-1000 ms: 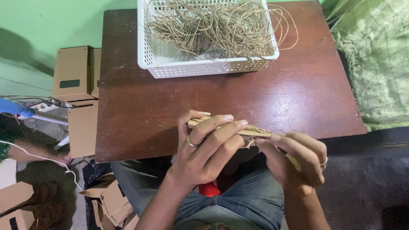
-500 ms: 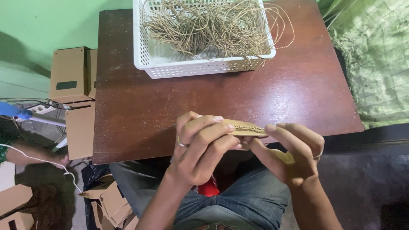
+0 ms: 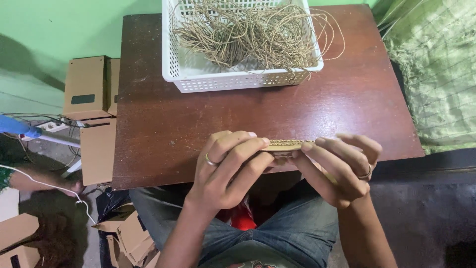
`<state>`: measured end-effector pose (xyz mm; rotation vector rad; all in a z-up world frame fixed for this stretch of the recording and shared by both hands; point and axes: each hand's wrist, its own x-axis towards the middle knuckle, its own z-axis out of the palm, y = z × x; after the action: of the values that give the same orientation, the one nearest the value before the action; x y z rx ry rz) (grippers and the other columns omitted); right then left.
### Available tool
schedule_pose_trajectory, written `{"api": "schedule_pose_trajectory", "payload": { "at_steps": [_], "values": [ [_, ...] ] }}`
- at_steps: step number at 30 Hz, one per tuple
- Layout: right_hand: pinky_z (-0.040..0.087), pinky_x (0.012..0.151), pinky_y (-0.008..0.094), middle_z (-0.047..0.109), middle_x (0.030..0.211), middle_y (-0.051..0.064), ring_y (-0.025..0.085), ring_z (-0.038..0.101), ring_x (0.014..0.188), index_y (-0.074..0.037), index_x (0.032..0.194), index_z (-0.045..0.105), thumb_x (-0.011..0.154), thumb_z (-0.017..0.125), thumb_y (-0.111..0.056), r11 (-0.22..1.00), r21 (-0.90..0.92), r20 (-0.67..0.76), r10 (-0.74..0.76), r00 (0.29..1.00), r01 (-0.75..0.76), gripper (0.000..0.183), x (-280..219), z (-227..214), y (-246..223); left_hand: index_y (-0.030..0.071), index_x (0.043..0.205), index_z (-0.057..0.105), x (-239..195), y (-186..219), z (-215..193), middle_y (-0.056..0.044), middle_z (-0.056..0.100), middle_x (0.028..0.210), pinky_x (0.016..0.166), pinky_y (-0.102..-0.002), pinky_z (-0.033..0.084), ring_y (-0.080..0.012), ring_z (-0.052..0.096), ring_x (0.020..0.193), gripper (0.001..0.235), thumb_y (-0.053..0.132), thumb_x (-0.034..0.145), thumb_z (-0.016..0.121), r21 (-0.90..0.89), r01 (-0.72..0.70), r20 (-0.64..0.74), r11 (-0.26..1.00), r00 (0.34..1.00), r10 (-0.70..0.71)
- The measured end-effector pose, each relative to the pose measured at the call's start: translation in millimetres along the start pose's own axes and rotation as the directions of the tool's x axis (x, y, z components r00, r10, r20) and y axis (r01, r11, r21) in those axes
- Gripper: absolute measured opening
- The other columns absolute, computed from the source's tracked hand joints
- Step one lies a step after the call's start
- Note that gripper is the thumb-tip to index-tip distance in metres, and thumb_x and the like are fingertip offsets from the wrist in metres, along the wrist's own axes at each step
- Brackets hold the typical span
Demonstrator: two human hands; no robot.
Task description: Assembling a small cardboard gift box by folding the panels and threading a natural fiber string through pre-punched holes.
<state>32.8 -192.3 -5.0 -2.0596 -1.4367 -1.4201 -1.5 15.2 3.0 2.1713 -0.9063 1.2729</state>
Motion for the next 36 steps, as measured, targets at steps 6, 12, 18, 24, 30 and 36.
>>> {"api": "schedule_pose_trajectory", "payload": {
  "at_steps": [6,12,18,24,30,36],
  "values": [
    [0.031,0.091,0.047,0.060,0.107,0.002,0.024,0.060,0.090,-0.014,0.096,0.068,0.088,0.076,-0.003,0.996,-0.054,-0.038,0.068,0.997,-0.070,0.016,-28.0,5.8,-5.9,0.005,0.087,0.060,-2.0,1.5,4.7,-0.008,0.062,0.096,0.070,-0.035,0.048,-0.0231,0.059,0.088,0.009,0.008,0.095,0.056,0.005,0.024,0.013,1.000,1.000,-0.024],
    [0.044,0.087,0.042,0.049,0.108,0.000,0.018,0.046,0.097,-0.014,0.101,0.062,0.082,0.083,-0.005,0.995,0.043,-0.215,0.097,0.972,-0.090,0.029,-47.9,25.5,-2.1,0.002,0.087,0.060,-1.0,1.3,9.6,-0.012,0.060,0.095,0.067,-0.033,0.050,-0.0233,0.055,0.082,0.006,0.003,0.092,0.064,0.038,0.056,-0.046,0.998,0.997,-0.055],
    [0.053,0.065,0.040,0.056,0.092,0.003,0.024,0.057,0.076,-0.015,0.086,0.065,0.081,0.080,-0.010,0.985,0.076,-0.339,0.172,0.925,-0.155,0.017,-62.1,32.3,-6.0,0.007,0.076,0.067,-5.2,1.0,32.9,-0.010,0.066,0.075,0.057,-0.033,0.058,-0.0212,0.060,0.066,0.010,0.005,0.076,0.077,-0.040,0.042,-0.371,0.998,0.927,-0.054],
    [0.054,0.052,0.040,0.058,0.082,0.014,0.030,0.059,0.070,-0.011,0.071,0.067,0.073,0.084,-0.006,0.983,0.134,-0.483,0.177,0.858,-0.128,0.018,-62.6,42.3,-4.6,0.000,0.085,0.066,-4.8,6.3,24.2,-0.011,0.067,0.080,0.065,-0.038,0.060,-0.0276,0.068,0.073,0.019,0.012,0.076,0.077,-0.333,0.271,-0.301,0.903,0.877,-0.374],
    [0.049,0.070,0.040,0.058,0.091,0.016,0.031,0.058,0.080,-0.016,0.071,0.062,0.083,0.073,-0.037,0.917,0.169,-0.377,0.399,0.836,-0.361,0.026,-69.4,37.9,-14.9,0.001,0.090,0.064,-7.8,13.7,20.1,-0.008,0.069,0.081,0.071,-0.034,0.058,-0.0218,0.070,0.076,0.022,0.012,0.076,0.077,-0.594,0.469,-0.096,0.653,0.765,-0.637],
    [0.055,0.073,0.042,0.048,0.094,0.015,0.035,0.054,0.095,-0.005,0.092,0.052,0.081,0.068,-0.050,0.830,0.413,-0.372,0.529,0.763,-0.375,0.049,-41.5,47.8,-22.2,0.002,0.089,0.063,-7.3,14.8,20.0,-0.006,0.069,0.080,0.072,-0.033,0.057,-0.0196,0.069,0.075,0.025,0.017,0.075,0.078,-0.612,0.502,-0.073,0.611,0.733,-0.676]
  ]
}}
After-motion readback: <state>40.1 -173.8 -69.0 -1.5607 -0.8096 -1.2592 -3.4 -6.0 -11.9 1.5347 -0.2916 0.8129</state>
